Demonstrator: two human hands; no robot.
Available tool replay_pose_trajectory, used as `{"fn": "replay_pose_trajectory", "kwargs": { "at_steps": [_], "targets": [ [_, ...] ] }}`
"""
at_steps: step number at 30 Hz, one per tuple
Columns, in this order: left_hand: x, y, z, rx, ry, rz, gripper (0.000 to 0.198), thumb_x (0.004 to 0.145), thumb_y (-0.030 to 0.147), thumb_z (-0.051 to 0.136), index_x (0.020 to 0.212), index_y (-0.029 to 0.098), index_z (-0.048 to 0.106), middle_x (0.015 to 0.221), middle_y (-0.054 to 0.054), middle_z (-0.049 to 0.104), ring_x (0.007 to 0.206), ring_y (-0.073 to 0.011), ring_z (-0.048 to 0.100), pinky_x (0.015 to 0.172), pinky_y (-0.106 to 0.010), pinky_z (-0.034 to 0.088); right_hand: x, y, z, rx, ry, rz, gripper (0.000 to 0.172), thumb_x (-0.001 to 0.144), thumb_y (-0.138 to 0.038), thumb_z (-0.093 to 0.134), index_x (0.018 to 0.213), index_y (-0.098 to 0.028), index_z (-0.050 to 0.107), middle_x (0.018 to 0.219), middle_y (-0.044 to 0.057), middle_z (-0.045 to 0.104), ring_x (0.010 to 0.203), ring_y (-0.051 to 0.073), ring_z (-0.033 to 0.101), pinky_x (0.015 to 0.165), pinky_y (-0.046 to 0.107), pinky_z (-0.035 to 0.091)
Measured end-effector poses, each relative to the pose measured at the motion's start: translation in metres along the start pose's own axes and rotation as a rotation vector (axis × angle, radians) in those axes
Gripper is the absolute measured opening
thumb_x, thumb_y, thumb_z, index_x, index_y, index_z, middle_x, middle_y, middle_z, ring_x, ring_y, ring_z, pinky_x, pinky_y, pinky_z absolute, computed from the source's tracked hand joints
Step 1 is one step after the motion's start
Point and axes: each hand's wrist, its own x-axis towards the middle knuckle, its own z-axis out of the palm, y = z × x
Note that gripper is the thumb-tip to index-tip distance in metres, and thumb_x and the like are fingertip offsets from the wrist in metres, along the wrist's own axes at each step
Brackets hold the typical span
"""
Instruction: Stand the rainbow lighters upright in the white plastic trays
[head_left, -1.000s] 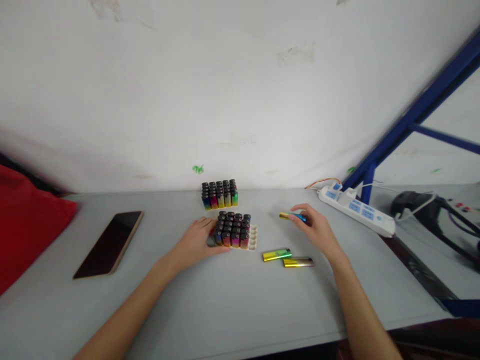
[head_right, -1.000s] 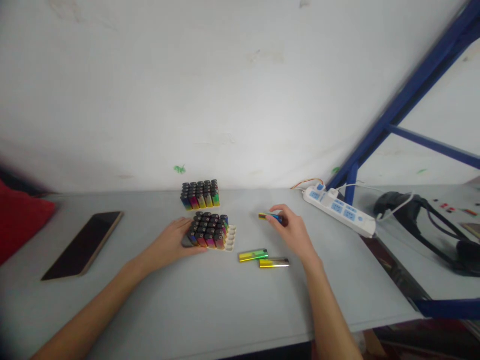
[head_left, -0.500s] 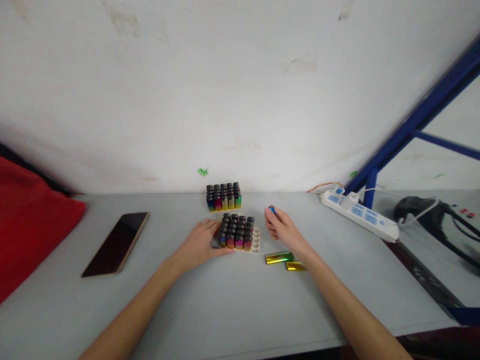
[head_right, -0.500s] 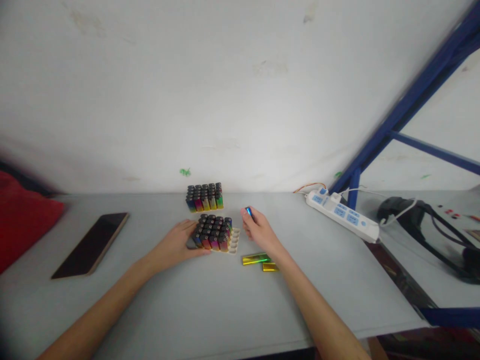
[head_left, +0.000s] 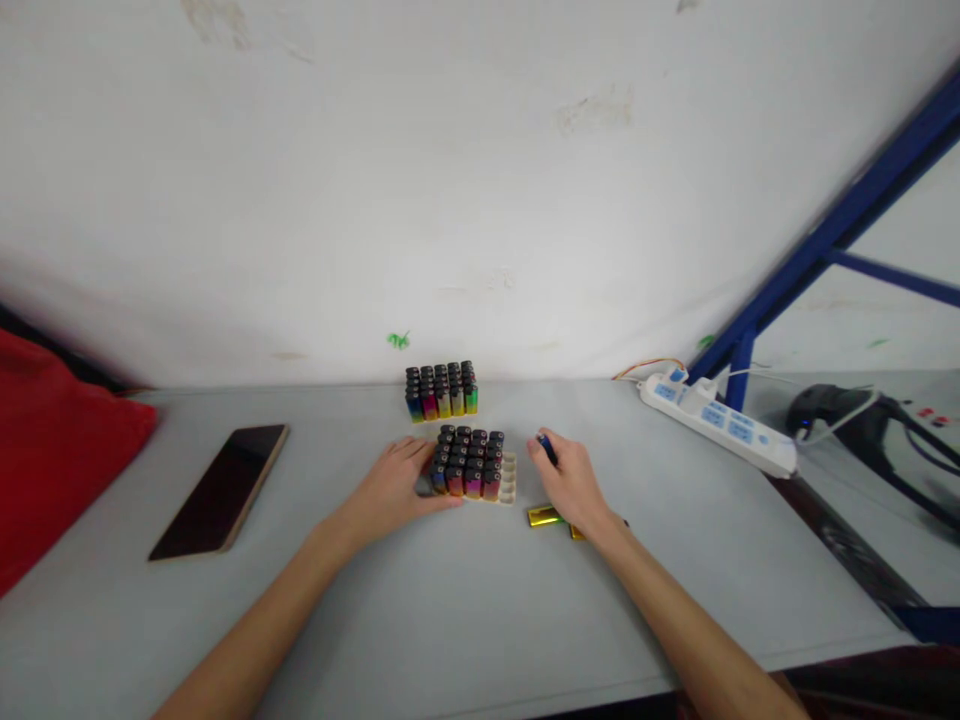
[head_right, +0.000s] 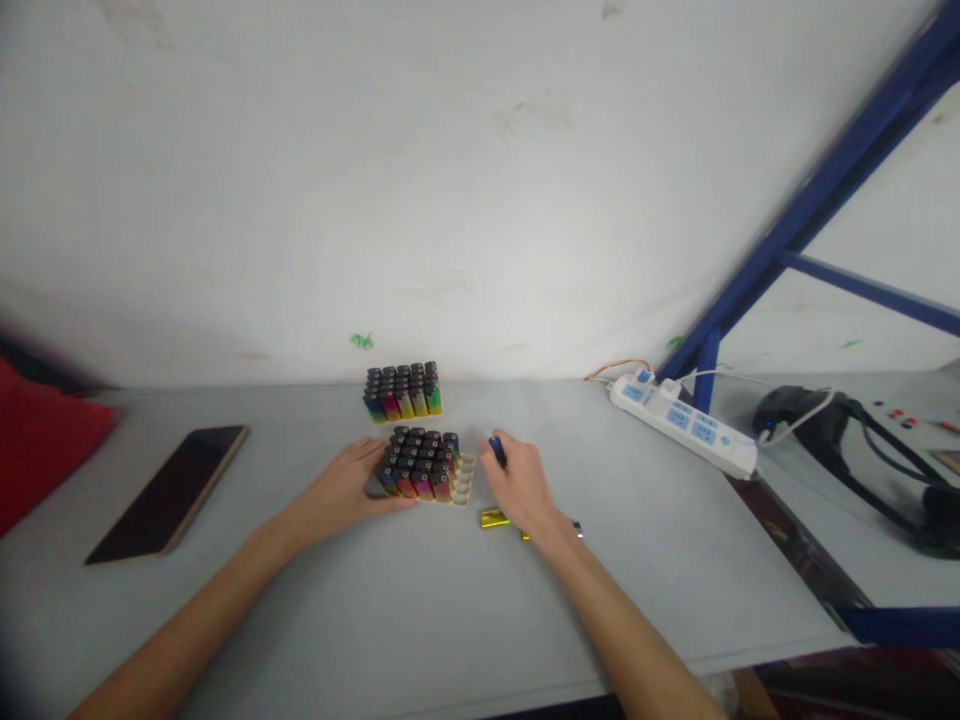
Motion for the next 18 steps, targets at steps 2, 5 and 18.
{"fn": "replay_pose_trajectory", "kwargs": {
  "at_steps": [2, 5, 18],
  "targets": [
    [0.0, 0.001, -0.001, -0.006, -0.001, 0.003, 0.066, 0.079, 0.072, 0.08, 0.12, 0.021, 0.072, 0.125, -0.013, 0.077, 0.117, -0.0371, 0.07, 0.107, -0.051, 0.052, -0.001, 0.0, 0.0, 0.034, -0.013, 0.014, 0.038, 0.102, -0.055, 0.045, 0.079, -0.026, 0.047, 0.061, -0.005, 0.046, 0.059, 0.017, 0.044, 0.062, 0.031, 0.031],
    [0.0, 0.001, -0.001, -0.004, -0.011, 0.007, 0.065, 0.08, 0.071, 0.08, 0.12, 0.021, 0.071, 0.125, -0.013, 0.077, 0.117, -0.0368, 0.071, 0.108, -0.05, 0.052, 0.0, 0.001, 0.0, 0.106, -0.055, -0.028, 0.038, 0.107, -0.057, 0.042, 0.091, -0.025, 0.054, 0.073, -0.001, 0.059, 0.069, 0.02, 0.056, 0.068, 0.032, 0.042],
    [-0.001, 0.0, 0.0, -0.007, 0.006, 0.021, 0.065, 0.081, 0.073, 0.078, 0.122, 0.023, 0.072, 0.125, -0.012, 0.078, 0.116, -0.0361, 0.071, 0.109, -0.05, 0.052, 0.008, 0.016, 0.0, 0.029, -0.077, -0.144, 0.047, 0.108, -0.064, 0.045, 0.081, -0.026, 0.054, 0.077, 0.005, 0.071, 0.074, 0.024, 0.066, 0.073, 0.035, 0.047]
  ]
}}
